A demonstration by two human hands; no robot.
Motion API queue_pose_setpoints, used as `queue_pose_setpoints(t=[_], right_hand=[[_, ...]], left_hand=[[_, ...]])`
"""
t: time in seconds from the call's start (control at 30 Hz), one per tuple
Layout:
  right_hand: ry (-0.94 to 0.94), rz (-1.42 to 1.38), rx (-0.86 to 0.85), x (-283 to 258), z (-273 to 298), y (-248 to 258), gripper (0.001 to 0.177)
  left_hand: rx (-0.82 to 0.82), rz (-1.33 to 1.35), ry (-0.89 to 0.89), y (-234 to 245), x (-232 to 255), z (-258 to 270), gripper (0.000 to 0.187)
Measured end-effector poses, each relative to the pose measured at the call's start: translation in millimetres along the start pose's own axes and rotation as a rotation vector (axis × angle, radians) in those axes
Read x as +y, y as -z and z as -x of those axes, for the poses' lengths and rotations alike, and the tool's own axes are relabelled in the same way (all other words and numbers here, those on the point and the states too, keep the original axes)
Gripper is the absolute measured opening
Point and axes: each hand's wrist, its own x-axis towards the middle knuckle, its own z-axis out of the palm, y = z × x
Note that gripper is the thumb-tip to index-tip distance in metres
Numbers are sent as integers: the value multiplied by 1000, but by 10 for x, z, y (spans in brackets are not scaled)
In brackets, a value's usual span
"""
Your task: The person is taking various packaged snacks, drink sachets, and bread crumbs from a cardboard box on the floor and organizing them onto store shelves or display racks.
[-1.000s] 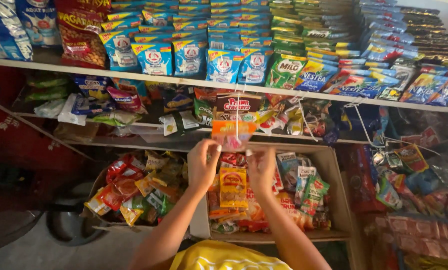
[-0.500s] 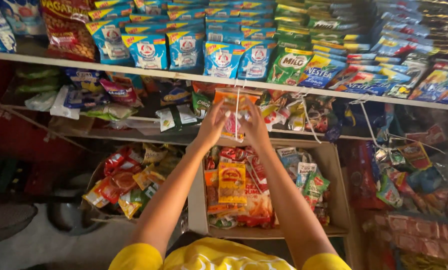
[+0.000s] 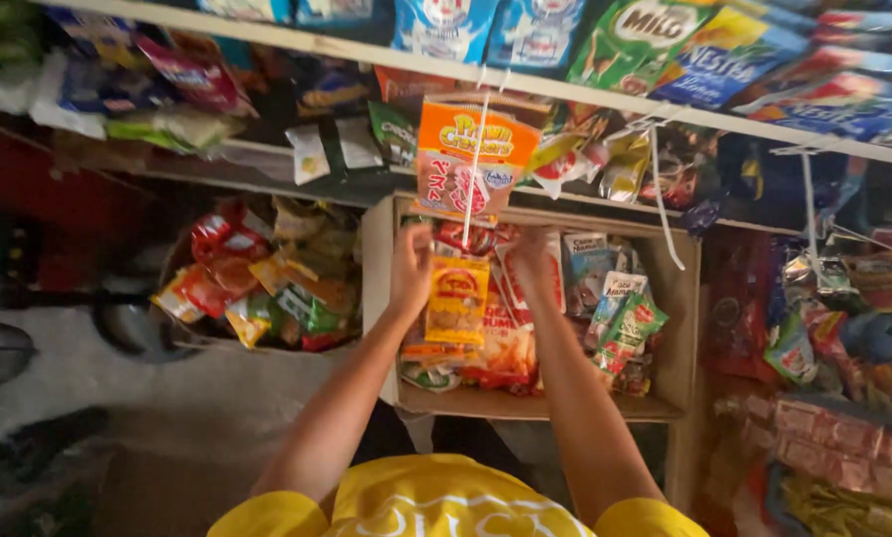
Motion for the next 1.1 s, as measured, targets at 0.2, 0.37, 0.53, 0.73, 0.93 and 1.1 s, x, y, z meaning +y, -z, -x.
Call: queue_pose_setpoints(t=[0.2,0.37,0.53,0.73,0.93,1.1], right_hand=[[383,-371,125,-56,1620,-1469,46],[-587,-1987,-608,-686,1217,-369,47],[-710,-1911,-691,-672,1280,-385,73],[-920,-1738,-749,-769,976,871,66],[-674,-1760,-543,-627,966,1082,43],[-428,-1831,-294,-831,635,2028,24]], left_hand=[[-131,-298,262,-402,-1419,687,57],[-249,-101,684,-490,-1735,1144,98],[-194,-159,804,-599,-1535,1119,90],[-247,296,724,-340,-981,1139,46],[-418,112,775,138,92,830,48],[-383,121,556,481,559,644,58]])
